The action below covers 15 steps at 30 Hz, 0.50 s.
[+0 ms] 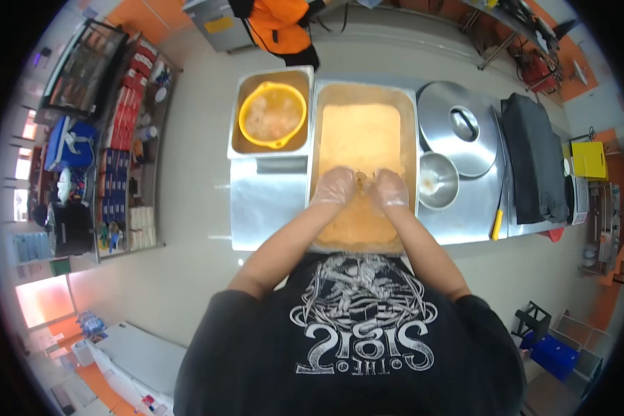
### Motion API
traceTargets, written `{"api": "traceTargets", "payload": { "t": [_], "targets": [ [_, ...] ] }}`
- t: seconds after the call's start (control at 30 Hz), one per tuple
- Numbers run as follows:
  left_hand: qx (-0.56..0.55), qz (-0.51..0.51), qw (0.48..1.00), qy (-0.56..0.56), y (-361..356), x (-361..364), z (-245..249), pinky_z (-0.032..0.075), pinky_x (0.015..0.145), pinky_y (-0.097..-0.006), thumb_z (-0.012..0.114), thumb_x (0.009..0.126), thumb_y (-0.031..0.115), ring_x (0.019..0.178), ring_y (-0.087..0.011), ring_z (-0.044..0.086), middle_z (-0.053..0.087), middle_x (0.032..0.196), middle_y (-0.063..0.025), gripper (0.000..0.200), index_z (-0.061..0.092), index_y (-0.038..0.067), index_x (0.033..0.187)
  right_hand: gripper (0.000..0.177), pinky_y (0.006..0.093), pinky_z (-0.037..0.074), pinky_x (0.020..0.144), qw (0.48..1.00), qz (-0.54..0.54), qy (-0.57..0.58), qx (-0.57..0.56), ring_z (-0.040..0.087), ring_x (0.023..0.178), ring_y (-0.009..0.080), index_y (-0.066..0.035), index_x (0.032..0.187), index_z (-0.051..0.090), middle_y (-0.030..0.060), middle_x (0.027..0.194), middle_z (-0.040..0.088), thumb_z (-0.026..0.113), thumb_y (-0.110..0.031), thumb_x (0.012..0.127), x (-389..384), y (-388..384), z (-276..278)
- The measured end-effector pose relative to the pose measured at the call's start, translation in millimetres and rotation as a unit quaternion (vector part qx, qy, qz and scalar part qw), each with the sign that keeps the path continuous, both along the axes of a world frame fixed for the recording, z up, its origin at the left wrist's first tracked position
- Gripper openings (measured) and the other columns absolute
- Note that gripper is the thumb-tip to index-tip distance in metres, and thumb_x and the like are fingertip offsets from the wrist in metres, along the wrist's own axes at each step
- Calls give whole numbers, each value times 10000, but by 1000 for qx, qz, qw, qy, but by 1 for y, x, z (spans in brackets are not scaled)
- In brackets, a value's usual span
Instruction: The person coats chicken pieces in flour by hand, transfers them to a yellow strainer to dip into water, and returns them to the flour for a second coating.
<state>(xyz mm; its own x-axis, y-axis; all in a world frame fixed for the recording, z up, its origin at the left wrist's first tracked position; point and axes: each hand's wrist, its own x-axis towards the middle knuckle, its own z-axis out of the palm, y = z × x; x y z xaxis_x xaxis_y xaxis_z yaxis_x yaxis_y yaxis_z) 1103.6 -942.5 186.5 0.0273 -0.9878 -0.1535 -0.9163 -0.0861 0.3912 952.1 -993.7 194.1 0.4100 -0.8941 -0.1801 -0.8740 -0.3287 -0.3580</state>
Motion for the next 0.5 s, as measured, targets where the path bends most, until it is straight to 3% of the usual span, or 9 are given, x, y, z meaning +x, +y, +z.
{"api": "traceTargets", "payload": {
  "t": [0.03, 0.13, 0.23, 0.27, 0.33, 0.47, 0.5],
  "targets": [
    [-7, -3, 1000, -1, -4, 1, -7, 550, 750, -480, 588, 808, 131, 870, -381, 680, 691, 848, -228, 154, 689, 15, 798, 323, 454, 548, 799, 999, -35, -8, -14, 683, 876, 379, -23, 869, 709, 210, 936, 701, 676, -337, 806, 0, 0, 4],
    [-57, -1, 998, 16, -7, 0, 35, 545, 754, -474, 616, 769, 130, 866, -387, 667, 681, 846, -226, 151, 690, 7, 814, 255, 440, 538, 840, 998, -31, -24, -44, 668, 953, 384, -5, 849, 677, 244, 1035, 673, 680, -246, 766, 3, 1, 37],
    [-114, -80, 986, -93, -23, -1, -10, 533, 784, -460, 631, 741, 116, 873, -399, 648, 662, 874, -228, 146, 681, -1, 813, 266, 447, 536, 800, 985, -56, -69, -145, 664, 928, 342, -41, 804, 717, 199, 1031, 678, 697, -302, 761, 2, -12, 20],
    [-118, -85, 985, -92, -18, -3, 0, 533, 784, -460, 631, 741, 116, 873, -399, 648, 662, 874, -228, 146, 681, -1, 813, 266, 447, 536, 800, 985, -62, -68, -149, 664, 928, 342, -41, 804, 717, 199, 1031, 678, 697, -302, 761, -4, -12, 18],
    [-213, -18, 976, -41, -14, 1, 26, 518, 813, -459, 619, 737, 91, 894, -397, 636, 645, 924, -234, 144, 670, -12, 824, 234, 443, 517, 831, 976, -30, -34, -212, 660, 953, 320, -66, 772, 726, 173, 1033, 680, 710, -297, 739, -11, -17, 16],
    [-141, -79, 986, -32, -16, 0, 47, 515, 826, -459, 616, 747, 94, 914, -397, 632, 644, 955, -241, 187, 664, -27, 881, 219, 431, 496, 864, 976, -5, -125, -181, 656, 965, 314, -99, 772, 742, 155, 1086, 677, 718, -310, 716, -5, -22, 24],
    [-157, -21, 987, 6, -16, 1, 47, 511, 830, -462, 612, 750, 96, 918, -405, 626, 642, 954, -244, 209, 655, -32, 908, 247, 425, 501, 877, 972, -16, -104, -210, 647, 990, 331, -75, 822, 738, 171, 1120, 668, 711, -308, 746, -6, -21, 30]
  ]
}}
